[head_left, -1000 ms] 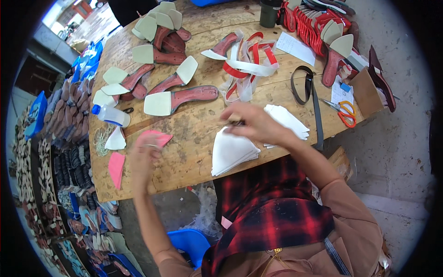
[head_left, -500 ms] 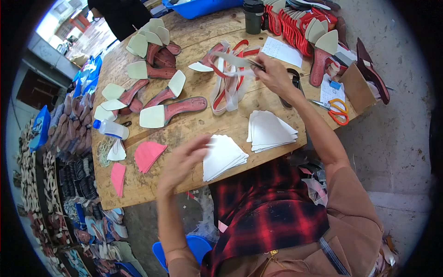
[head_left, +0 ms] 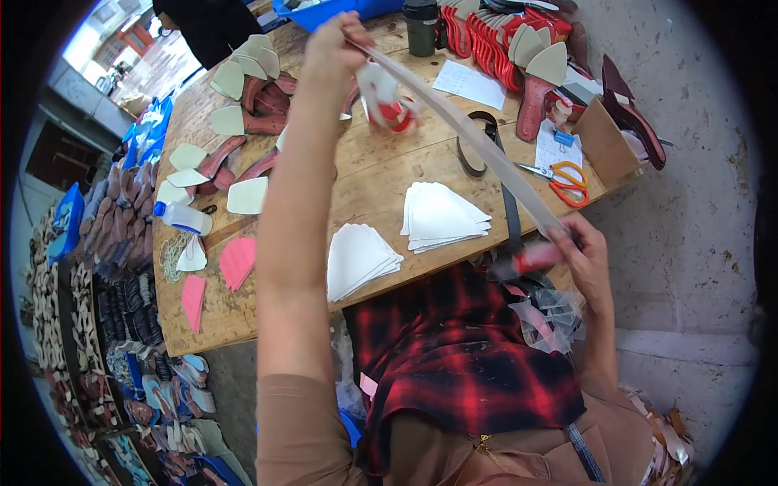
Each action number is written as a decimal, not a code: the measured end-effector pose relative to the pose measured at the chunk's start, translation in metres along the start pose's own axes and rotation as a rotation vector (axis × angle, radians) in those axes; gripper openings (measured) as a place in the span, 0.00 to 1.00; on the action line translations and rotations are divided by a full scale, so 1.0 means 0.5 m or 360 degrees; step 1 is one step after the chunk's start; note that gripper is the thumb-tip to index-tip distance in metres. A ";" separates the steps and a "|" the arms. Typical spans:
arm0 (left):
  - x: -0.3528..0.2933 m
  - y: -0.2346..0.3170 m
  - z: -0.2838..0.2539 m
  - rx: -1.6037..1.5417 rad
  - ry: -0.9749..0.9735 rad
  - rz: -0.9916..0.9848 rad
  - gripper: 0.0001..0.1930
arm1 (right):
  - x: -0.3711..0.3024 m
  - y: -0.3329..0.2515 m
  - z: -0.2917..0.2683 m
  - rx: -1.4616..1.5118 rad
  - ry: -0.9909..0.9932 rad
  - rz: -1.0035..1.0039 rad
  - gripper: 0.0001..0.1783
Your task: The person assembles sandals by hand at a wooden workbench. They pick up white foam insoles and red straps, aligning the straps with the insoles and pressing them together. The person handles the components one at a time, occasionally adjusting the position of the insoles and straps before securing them.
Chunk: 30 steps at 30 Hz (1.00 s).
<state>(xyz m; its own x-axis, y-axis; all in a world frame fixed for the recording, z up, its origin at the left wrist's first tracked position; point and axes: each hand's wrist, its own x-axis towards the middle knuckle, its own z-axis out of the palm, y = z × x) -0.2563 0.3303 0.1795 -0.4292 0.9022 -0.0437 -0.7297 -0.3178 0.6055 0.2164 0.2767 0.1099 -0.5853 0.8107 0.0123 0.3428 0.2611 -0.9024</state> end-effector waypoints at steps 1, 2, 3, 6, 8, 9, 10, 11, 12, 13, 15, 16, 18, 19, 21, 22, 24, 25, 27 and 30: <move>0.042 0.101 -0.049 -0.0023 0.0011 -0.0001 0.12 | -0.013 0.019 -0.013 0.0078 -0.0052 0.0072 0.09; 0.065 0.182 -0.089 -0.0037 0.0018 -0.0013 0.16 | -0.023 0.053 -0.029 0.0025 -0.0228 0.0122 0.09; 0.097 0.150 -0.056 0.0027 0.0011 0.0031 0.16 | -0.051 0.103 -0.065 -0.0077 -0.0289 0.0250 0.10; 0.096 0.122 0.073 0.0180 -0.0010 0.0146 0.18 | -0.155 0.209 -0.142 -0.0101 -0.0472 0.0681 0.09; 0.066 0.099 0.141 0.0129 0.0259 0.0276 0.20 | -0.226 0.287 -0.189 -0.0234 -0.0536 0.0955 0.10; 0.063 0.116 0.131 0.0122 0.0209 0.0263 0.20 | -0.260 0.351 -0.223 -0.0333 -0.0642 0.1119 0.12; 0.067 0.147 0.114 0.0116 0.0155 0.0248 0.20 | -0.300 0.409 -0.251 -0.0491 -0.0700 0.1149 0.13; 0.071 0.171 0.096 0.0111 0.0101 0.0233 0.20 | -0.342 0.463 -0.279 -0.0650 -0.0756 0.1176 0.14; 0.073 0.174 0.084 0.0088 0.0059 0.0253 0.22 | -0.373 0.489 -0.294 -0.0738 -0.0786 0.1194 0.14; 0.071 0.172 0.070 0.0083 -0.0004 0.0245 0.21 | -0.404 0.498 -0.311 -0.0836 -0.0799 0.1218 0.14; 0.053 0.176 0.046 0.0089 -0.0116 0.0241 0.21 | -0.437 0.517 -0.345 -0.1038 -0.0825 0.1334 0.15; 0.035 0.167 0.047 0.0163 -0.0049 0.0290 0.20 | -0.448 0.520 -0.362 -0.1143 -0.0829 0.1440 0.15; -0.014 0.092 0.069 0.0269 0.0032 0.0344 0.19 | -0.518 0.555 -0.405 -0.1560 -0.0762 0.1498 0.16; -0.068 0.028 0.090 0.0348 -0.0213 0.0264 0.15 | -0.596 0.619 -0.451 -0.1887 -0.0696 0.1440 0.16; -0.230 -0.061 0.117 0.0514 -0.0578 0.0092 0.15 | -0.556 0.654 -0.445 -0.2094 -0.0503 0.1230 0.15; -0.319 -0.093 0.117 0.0673 -0.0772 -0.0076 0.14 | -0.455 0.598 -0.397 -0.1977 -0.0390 0.1136 0.14; -0.466 -0.210 0.106 0.0915 -0.0421 -0.0284 0.20 | -0.263 0.378 -0.271 -0.0855 -0.0028 0.0514 0.16; -0.529 -0.271 0.106 0.0974 -0.0288 -0.0549 0.25 | -0.195 0.289 -0.197 -0.0198 0.0015 0.0415 0.16; -0.607 -0.333 0.062 0.0985 -0.1031 -0.0882 0.32 | -0.103 0.120 -0.070 0.0547 -0.0386 0.0416 0.25; -0.694 -0.413 -0.011 0.1064 -0.0687 -0.0954 0.35 | -0.070 0.022 0.113 0.1669 -0.0776 0.0477 0.28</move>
<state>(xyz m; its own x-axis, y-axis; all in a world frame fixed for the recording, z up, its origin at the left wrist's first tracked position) 0.0405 0.0810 0.0655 0.2396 0.9308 -0.2762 -0.2556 0.3349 0.9069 0.1994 0.2216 0.0751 -0.8792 0.4230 -0.2192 -0.1210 -0.6434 -0.7559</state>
